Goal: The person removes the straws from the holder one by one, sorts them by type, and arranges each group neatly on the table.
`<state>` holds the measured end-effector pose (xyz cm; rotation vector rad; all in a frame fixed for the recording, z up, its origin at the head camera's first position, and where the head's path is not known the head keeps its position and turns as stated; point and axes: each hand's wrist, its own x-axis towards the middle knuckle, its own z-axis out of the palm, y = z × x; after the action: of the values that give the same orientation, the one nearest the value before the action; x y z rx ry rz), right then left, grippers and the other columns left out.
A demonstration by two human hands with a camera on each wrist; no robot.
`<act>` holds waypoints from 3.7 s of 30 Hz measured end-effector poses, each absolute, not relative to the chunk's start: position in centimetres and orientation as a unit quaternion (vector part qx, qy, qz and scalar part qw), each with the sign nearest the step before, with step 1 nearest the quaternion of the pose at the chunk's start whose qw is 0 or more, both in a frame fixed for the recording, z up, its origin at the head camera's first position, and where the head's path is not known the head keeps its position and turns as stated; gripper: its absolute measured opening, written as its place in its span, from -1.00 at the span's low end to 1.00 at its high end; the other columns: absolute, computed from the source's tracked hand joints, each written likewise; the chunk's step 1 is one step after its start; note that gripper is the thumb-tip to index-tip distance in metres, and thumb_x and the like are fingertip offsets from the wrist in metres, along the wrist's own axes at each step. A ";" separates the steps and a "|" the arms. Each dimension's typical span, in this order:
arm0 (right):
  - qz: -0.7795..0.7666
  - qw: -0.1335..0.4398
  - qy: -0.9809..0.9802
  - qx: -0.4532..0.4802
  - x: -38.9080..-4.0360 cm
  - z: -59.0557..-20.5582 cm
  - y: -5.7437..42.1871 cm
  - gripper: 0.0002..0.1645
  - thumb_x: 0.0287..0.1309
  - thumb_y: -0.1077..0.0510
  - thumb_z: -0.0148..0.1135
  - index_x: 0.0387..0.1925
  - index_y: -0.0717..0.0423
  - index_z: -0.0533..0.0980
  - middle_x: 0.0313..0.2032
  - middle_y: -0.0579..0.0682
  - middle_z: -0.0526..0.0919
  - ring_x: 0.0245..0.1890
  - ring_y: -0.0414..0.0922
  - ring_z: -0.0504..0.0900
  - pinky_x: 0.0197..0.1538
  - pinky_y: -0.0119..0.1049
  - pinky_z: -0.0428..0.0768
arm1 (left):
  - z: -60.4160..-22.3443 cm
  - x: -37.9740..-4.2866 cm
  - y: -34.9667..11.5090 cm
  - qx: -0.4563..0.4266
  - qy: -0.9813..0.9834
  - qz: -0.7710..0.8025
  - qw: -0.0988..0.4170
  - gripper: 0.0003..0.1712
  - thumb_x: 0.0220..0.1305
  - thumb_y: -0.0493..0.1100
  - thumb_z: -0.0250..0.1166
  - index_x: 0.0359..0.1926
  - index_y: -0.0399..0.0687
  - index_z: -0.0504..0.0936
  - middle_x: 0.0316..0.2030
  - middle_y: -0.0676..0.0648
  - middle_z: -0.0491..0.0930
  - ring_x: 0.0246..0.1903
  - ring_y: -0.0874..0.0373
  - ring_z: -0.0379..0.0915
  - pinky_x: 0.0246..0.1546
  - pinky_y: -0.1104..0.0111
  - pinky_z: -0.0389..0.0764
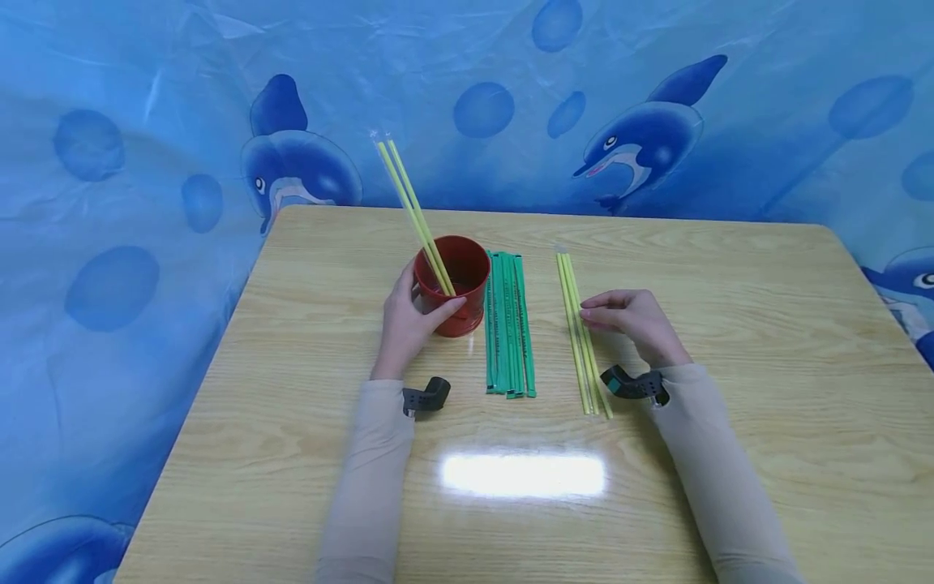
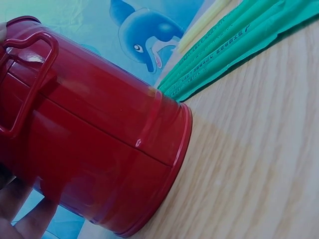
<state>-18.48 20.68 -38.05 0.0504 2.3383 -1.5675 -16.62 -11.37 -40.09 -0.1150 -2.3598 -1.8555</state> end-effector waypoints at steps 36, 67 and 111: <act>-0.606 0.149 0.769 -0.140 -20.2 -31.2 7.5 -0.60 0.16 0.20 0.28 -0.02 0.38 0.55 -0.09 0.18 0.64 -0.15 -0.01 0.64 -0.05 -0.18 0.61 | -39.9 -16.5 -11.4 -0.032 -0.789 -0.611 0.063 -0.06 0.09 -0.01 0.42 0.40 -0.04 0.13 0.27 -0.04 0.30 0.27 0.11 0.20 0.20 0.19 0.37; -0.605 0.092 0.783 -0.110 -23.4 -32.2 1.6 -0.75 0.12 0.29 0.29 -0.16 0.35 0.59 -0.21 0.17 0.65 -0.23 -0.01 0.64 -0.13 -0.22 0.64 | -40.2 -16.2 -11.4 -0.018 -0.806 -0.589 0.051 -0.05 0.11 0.02 0.40 0.42 -0.02 0.10 0.31 -0.06 0.26 0.29 0.10 0.16 0.25 0.19 0.29; -0.444 -0.009 0.881 -0.161 -23.1 -32.8 0.9 -0.80 0.04 0.12 0.40 -0.33 0.18 0.66 -0.39 0.02 0.70 -0.35 -0.13 0.63 -0.22 -0.31 0.57 | -40.1 -16.6 -11.5 -0.040 -0.808 -0.581 0.082 -0.04 0.09 0.04 0.41 0.42 -0.06 0.12 0.28 -0.10 0.28 0.26 0.12 0.20 0.26 0.29 0.28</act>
<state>-23.08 0.92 -32.78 -0.5089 2.7849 -1.4021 -16.63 -11.50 -40.05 -0.1200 -2.4153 -1.7372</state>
